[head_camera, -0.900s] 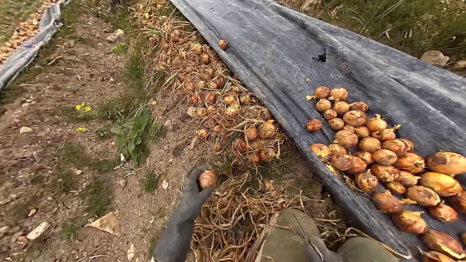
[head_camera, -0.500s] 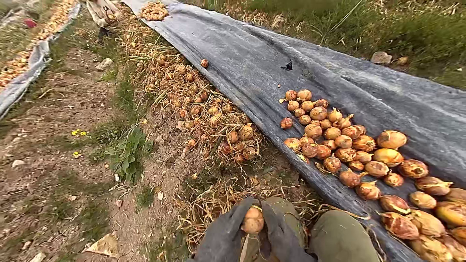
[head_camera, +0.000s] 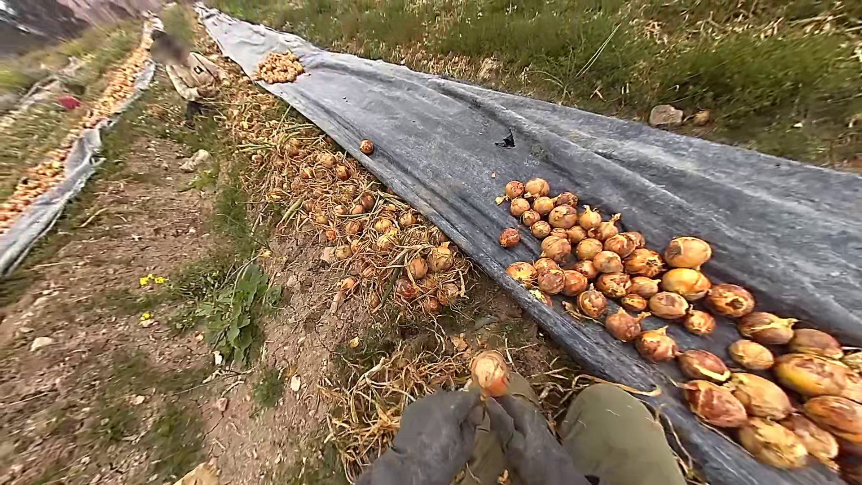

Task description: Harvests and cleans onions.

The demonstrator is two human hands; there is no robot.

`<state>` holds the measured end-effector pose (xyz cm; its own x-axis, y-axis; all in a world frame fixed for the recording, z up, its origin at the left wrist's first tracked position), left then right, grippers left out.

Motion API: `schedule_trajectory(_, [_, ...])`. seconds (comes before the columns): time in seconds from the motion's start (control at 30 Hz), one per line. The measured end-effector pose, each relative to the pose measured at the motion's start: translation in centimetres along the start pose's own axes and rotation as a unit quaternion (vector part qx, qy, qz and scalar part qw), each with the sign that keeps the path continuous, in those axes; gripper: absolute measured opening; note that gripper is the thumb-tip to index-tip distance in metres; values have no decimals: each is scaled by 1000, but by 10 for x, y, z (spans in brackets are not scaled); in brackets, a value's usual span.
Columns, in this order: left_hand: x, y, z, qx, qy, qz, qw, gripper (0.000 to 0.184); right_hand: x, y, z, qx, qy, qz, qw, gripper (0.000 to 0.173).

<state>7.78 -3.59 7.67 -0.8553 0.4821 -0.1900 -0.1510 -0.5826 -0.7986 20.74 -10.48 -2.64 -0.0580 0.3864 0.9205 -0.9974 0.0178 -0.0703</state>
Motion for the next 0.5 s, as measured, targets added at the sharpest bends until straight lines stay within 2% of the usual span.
schedule_trajectory(0.07, [-11,9,-10,47,26,-30,998,41,1,3,-3,-19,19,-88,996,49])
schedule_trajectory(0.1, [-13,11,-16,66,38,-46,996,39,9,4,-1,-35,5,-100,994,47])
schedule_trajectory(0.13, [-12,9,-22,72,32,-58,995,39,26,1,3,-49,-15,-56,997,45])
schedule_trajectory(0.2, [4,-6,-38,81,-48,-79,992,41,46,-17,-1,-101,-107,61,987,52])
schedule_trajectory(0.23, [23,-11,-53,84,-101,-82,988,43,42,-32,-12,-145,-172,99,969,53])
schedule_trajectory(0.3, [71,-2,-94,58,-149,-77,984,43,30,-70,-40,-204,-253,116,939,50])
schedule_trajectory(0.37, [105,11,-147,21,-144,-60,988,40,37,-98,-57,-204,-228,62,950,55])
schedule_trajectory(0.47, [153,46,-245,-97,-127,-66,985,42,36,-104,-64,-183,-138,-186,955,48])
schedule_trajectory(0.5, [161,53,-270,-115,-125,-82,982,42,33,-99,-60,-162,-89,-251,950,52])
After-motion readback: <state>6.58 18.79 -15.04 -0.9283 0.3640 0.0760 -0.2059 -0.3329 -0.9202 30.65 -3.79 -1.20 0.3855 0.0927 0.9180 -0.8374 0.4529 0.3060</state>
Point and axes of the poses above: each hand's wrist, its own z-axis away from the middle knuckle, its own y-axis out of the palm, x = y × z, the point moved 4 cm from there along -z, towards the middle knuckle, and after that the axes turned 13 degrees about -z, right-handed, at the moved point
